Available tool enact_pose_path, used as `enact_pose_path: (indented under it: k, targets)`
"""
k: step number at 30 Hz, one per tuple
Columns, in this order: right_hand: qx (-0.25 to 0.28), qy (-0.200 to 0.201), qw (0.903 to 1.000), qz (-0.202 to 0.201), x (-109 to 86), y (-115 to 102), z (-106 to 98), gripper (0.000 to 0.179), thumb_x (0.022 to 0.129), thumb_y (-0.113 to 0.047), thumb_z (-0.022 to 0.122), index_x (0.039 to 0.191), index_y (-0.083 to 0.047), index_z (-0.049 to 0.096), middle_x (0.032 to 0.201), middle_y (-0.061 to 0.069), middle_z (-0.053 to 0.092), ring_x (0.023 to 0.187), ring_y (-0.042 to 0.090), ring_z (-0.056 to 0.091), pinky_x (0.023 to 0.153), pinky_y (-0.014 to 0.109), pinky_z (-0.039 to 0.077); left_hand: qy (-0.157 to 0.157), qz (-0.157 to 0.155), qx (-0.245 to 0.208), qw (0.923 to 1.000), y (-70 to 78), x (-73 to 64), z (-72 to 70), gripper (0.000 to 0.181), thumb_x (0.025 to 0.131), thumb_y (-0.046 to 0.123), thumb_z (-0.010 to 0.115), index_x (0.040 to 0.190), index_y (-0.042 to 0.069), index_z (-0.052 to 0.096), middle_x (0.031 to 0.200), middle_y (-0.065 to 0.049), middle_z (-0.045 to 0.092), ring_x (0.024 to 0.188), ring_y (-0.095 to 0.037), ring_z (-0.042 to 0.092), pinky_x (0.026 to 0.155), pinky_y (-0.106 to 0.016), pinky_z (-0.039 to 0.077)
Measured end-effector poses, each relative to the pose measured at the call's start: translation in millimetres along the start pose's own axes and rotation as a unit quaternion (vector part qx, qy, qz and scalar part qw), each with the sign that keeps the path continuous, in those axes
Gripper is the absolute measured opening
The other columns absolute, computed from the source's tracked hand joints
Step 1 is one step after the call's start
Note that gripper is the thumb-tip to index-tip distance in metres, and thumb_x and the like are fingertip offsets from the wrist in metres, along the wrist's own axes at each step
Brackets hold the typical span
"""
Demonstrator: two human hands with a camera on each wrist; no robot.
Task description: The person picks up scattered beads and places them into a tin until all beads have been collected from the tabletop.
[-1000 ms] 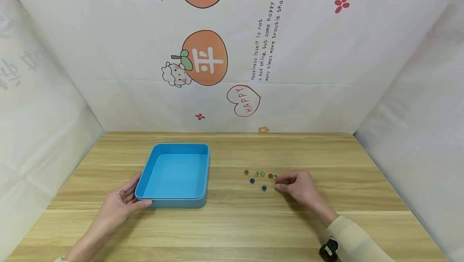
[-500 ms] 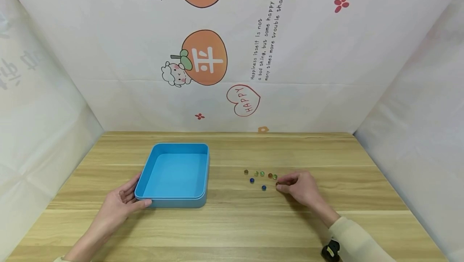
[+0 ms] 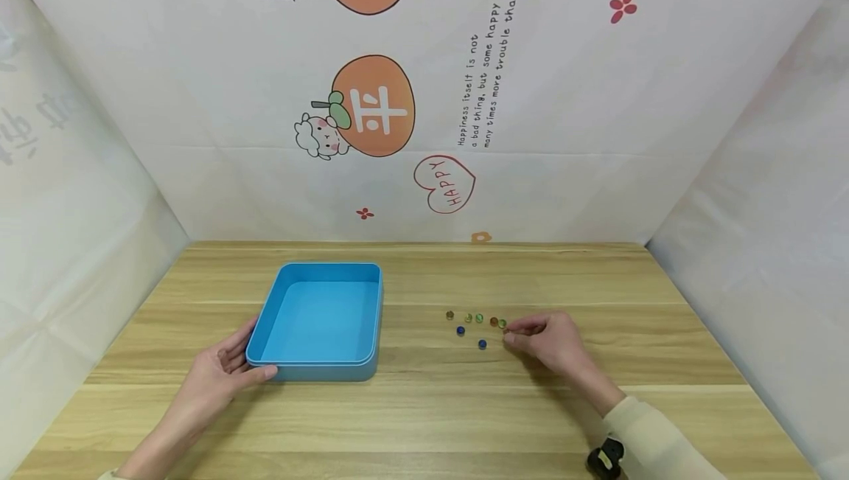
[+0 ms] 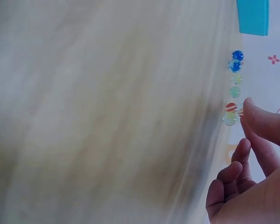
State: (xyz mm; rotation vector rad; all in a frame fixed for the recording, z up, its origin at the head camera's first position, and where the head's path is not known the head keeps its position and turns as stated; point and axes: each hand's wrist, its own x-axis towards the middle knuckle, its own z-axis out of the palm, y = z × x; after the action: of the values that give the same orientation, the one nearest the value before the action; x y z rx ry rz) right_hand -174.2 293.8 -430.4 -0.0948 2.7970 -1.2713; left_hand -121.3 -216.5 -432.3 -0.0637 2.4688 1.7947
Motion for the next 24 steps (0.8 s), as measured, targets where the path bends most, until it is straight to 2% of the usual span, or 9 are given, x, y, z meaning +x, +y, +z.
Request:
enact_pose_path:
  k: [3, 6, 9, 14, 17, 20, 24]
  targets:
    - [0.027, -0.011, 0.9993, 0.023, 0.7, -4, -1, 0.03, 0.091, -0.021, 0.086, 0.113, -0.002, 0.081, 0.103, 0.008, 0.076, 0.085, 0.022, 0.06, 0.063, 0.027, 0.05, 0.0, -0.001, 0.003, 1.0, 0.0, -0.2, -0.1, 0.098, 0.09, 0.013, 0.087, 0.166, 0.001, 0.027, 0.168, -0.024, 0.027, 0.15, -0.04, 0.034, 0.111, -0.042, 0.044]
    - [0.042, -0.023, 0.9981, 0.038, 1.7, -9, -4, 0.036, 0.093, -0.028, 0.084, 0.118, -0.003, 0.08, 0.117, 0.013, 0.074, 0.101, 0.027, 0.061, 0.074, 0.03, 0.05, -0.001, -0.002, 0.003, 1.0, -0.1, -0.2, -0.2, 0.098, 0.09, 0.014, 0.087, 0.166, 0.001, 0.026, 0.168, -0.024, 0.026, 0.15, -0.04, 0.034, 0.111, -0.043, 0.044]
    - [0.045, -0.028, 0.9977, 0.042, 3.3, -15, -5, 0.037, 0.094, -0.033, 0.083, 0.12, -0.006, 0.08, 0.125, 0.014, 0.071, 0.11, 0.03, 0.06, 0.081, 0.035, 0.049, -0.002, -0.005, -0.001, 1.0, -0.3, -0.1, -0.3, 0.099, 0.09, 0.014, 0.087, 0.166, 0.001, 0.026, 0.168, -0.024, 0.026, 0.15, -0.04, 0.034, 0.111, -0.042, 0.044]
    - [0.042, -0.026, 0.9983, 0.031, 8.3, -30, -5, 0.033, 0.093, -0.033, 0.084, 0.116, -0.009, 0.083, 0.115, 0.01, 0.07, 0.098, 0.027, 0.057, 0.074, 0.035, 0.049, -0.001, -0.007, 0.0, 1.0, -0.1, 0.0, -0.4, 0.098, 0.09, 0.014, 0.087, 0.166, 0.001, 0.026, 0.168, -0.024, 0.026, 0.15, -0.04, 0.034, 0.111, -0.042, 0.044]
    - [0.053, -0.033, 0.9976, 0.029, 12.2, -39, -4, 0.032, 0.094, -0.032, 0.083, 0.117, -0.01, 0.082, 0.114, 0.008, 0.07, 0.099, 0.026, 0.057, 0.075, 0.036, 0.05, 0.0, -0.009, 0.005, 0.9999, 0.4, -0.2, -0.4, 0.098, 0.09, 0.014, 0.087, 0.166, 0.002, 0.026, 0.168, -0.024, 0.026, 0.15, -0.04, 0.033, 0.111, -0.043, 0.044]
    - [0.076, -0.046, 0.9954, 0.035, 15.8, -49, -3, 0.032, 0.096, -0.03, 0.082, 0.12, -0.008, 0.081, 0.111, 0.011, 0.073, 0.102, 0.03, 0.059, 0.08, 0.039, 0.052, -0.001, -0.012, 0.005, 0.9999, 0.7, -0.4, -0.4, 0.099, 0.09, 0.015, 0.087, 0.166, 0.002, 0.026, 0.168, -0.025, 0.026, 0.15, -0.041, 0.034, 0.111, -0.044, 0.044]
    - [0.089, -0.058, 0.9938, 0.034, 21.6, -63, 0, 0.034, 0.096, -0.031, 0.081, 0.121, -0.008, 0.08, 0.105, 0.013, 0.073, 0.099, 0.033, 0.06, 0.081, 0.042, 0.05, -0.001, -0.01, 0.0, 0.9999, 0.7, -0.2, -0.1, 0.098, 0.091, 0.014, 0.087, 0.166, 0.001, 0.026, 0.168, -0.025, 0.026, 0.15, -0.04, 0.034, 0.111, -0.043, 0.044]
